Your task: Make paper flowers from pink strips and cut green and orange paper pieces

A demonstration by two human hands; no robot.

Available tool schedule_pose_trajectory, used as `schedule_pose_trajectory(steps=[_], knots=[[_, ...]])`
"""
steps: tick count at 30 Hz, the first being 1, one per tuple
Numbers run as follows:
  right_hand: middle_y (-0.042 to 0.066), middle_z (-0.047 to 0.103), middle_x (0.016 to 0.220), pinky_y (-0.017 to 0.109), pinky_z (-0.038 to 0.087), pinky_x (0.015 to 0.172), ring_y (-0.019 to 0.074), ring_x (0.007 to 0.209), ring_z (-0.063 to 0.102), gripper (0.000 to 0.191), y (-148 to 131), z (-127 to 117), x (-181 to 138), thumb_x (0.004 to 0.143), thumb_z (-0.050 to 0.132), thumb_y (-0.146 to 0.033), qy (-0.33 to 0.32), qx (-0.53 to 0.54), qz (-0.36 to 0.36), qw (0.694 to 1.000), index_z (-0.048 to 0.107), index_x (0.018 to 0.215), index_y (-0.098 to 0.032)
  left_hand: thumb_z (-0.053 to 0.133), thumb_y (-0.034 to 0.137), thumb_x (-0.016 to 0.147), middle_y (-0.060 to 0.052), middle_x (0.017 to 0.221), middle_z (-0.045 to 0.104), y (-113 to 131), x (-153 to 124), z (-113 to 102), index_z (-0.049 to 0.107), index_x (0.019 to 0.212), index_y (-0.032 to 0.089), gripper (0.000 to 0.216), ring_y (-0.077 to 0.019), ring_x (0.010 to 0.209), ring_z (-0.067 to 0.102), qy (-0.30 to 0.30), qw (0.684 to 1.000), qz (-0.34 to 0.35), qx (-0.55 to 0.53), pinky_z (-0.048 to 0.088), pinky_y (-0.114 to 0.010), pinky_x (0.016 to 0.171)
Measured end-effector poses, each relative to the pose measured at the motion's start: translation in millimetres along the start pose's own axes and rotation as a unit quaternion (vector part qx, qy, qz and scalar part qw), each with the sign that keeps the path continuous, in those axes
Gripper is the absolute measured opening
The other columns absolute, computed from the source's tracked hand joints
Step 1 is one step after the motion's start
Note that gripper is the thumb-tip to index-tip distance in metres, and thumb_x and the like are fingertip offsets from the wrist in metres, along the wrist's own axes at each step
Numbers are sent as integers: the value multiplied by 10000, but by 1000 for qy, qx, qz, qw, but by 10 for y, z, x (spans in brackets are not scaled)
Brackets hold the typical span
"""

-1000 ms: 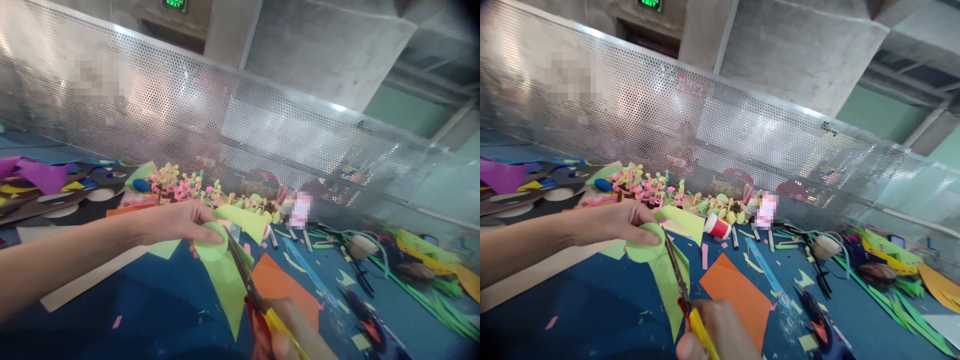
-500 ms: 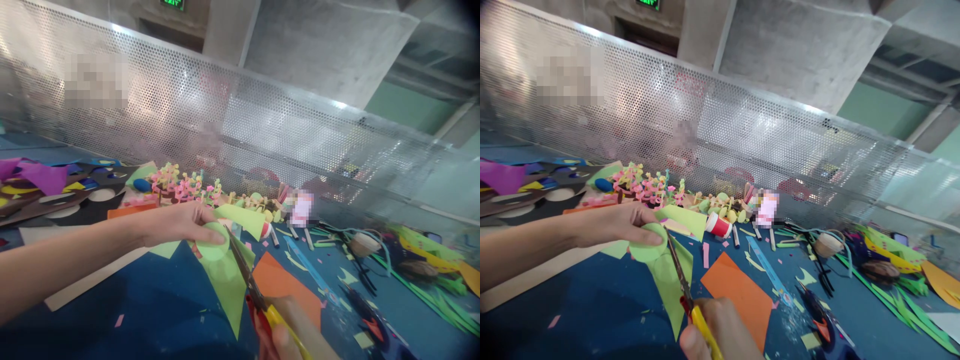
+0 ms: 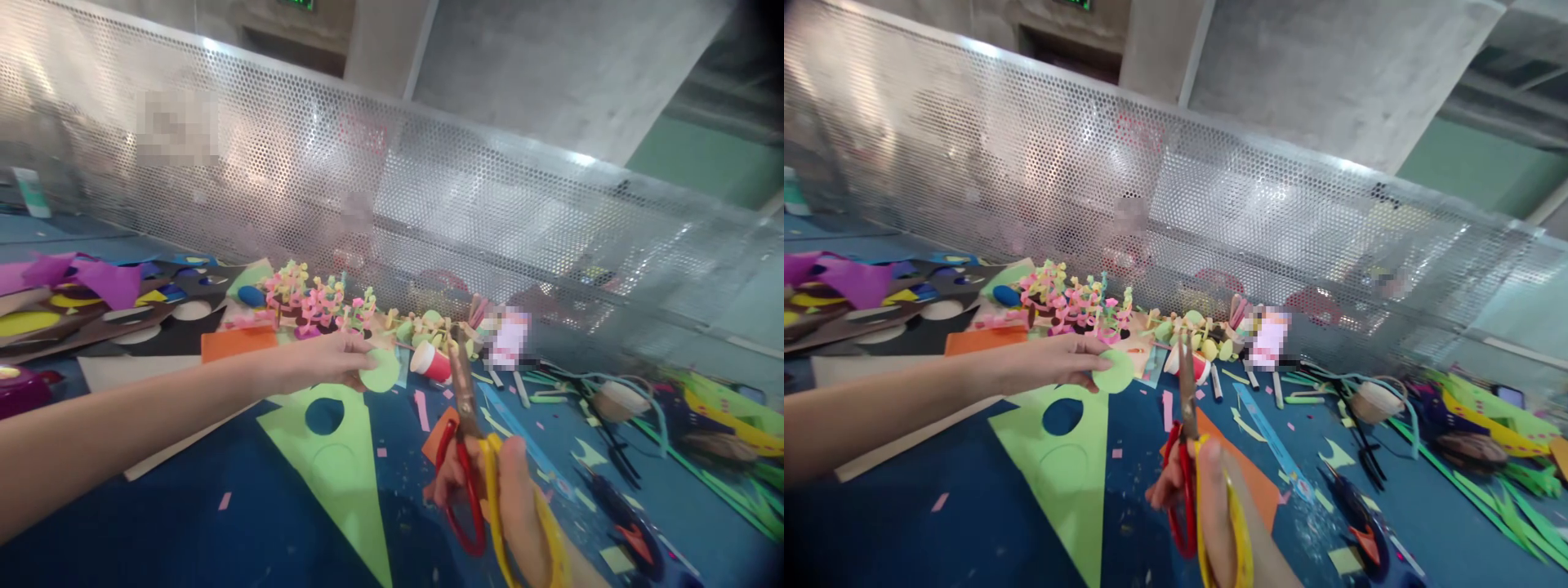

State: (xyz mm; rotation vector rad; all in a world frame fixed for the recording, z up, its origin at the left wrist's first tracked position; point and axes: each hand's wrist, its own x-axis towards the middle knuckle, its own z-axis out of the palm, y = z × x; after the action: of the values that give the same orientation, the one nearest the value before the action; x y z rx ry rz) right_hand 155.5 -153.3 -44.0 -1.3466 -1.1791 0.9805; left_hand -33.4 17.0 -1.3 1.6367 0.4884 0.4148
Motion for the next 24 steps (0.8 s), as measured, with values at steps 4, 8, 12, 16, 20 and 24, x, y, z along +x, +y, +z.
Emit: schedule_pose_trajectory(steps=[4, 8, 12, 16, 20, 24], knots=[[22, 538, 489, 318, 502, 582, 180, 512, 589, 668, -32, -111, 173, 640, 319, -839, 61, 72, 36, 995, 448, 509, -197, 610, 236, 705, 1, 735, 591, -232, 244, 33, 590, 977, 161, 282, -123, 659, 613, 8, 997, -54, 47, 502, -245, 669], [6, 509, 490, 301, 487, 561, 175, 507, 578, 681, -86, -269, 251, 609, 340, -852, 154, 69, 15, 986, 465, 495, -192, 628, 167, 623, 28, 619, 582, -349, 575, 243, 554, 961, 165, 346, -159, 542, 633, 13, 993, -72, 95, 504, -272, 585], [18, 503, 449, 353, 498, 633, 197, 503, 587, 706, -120, -430, 309, 635, 240, -856, 181, 118, 2, 976, 450, 458, -205, 628, 179, 636, -1, 687, 628, -305, 928, 599, 581, 844, 156, 215, -174, 636, 662, -11, 993, -45, 110, 506, -256, 612], [30, 521, 458, 349, 494, 610, 206, 512, 594, 719, -78, -546, 362, 639, 205, -854, 200, 109, -8, 974, 461, 449, -210, 544, 319, 761, -65, 892, 669, -143, 1110, 851, 595, 949, 158, 253, -166, 769, 655, -48, 992, -17, 114, 508, -239, 626], [38, 525, 446, 344, 502, 548, 222, 525, 606, 708, -30, -555, 392, 542, 259, -899, 189, 98, 4, 977, 450, 438, -226, 586, 364, 735, -80, 896, 672, 28, 954, 643, 633, 969, 158, 315, -187, 759, 637, -62, 983, 15, 172, 493, -264, 643], [39, 537, 458, 330, 507, 554, 212, 526, 610, 689, -16, -439, 358, 555, 303, -887, 172, 85, 8, 981, 454, 461, -222, 639, 436, 679, -43, 866, 683, 191, 519, 153, 669, 974, 208, 374, -191, 795, 616, -132, 916, 57, 373, 446, -263, 723]])
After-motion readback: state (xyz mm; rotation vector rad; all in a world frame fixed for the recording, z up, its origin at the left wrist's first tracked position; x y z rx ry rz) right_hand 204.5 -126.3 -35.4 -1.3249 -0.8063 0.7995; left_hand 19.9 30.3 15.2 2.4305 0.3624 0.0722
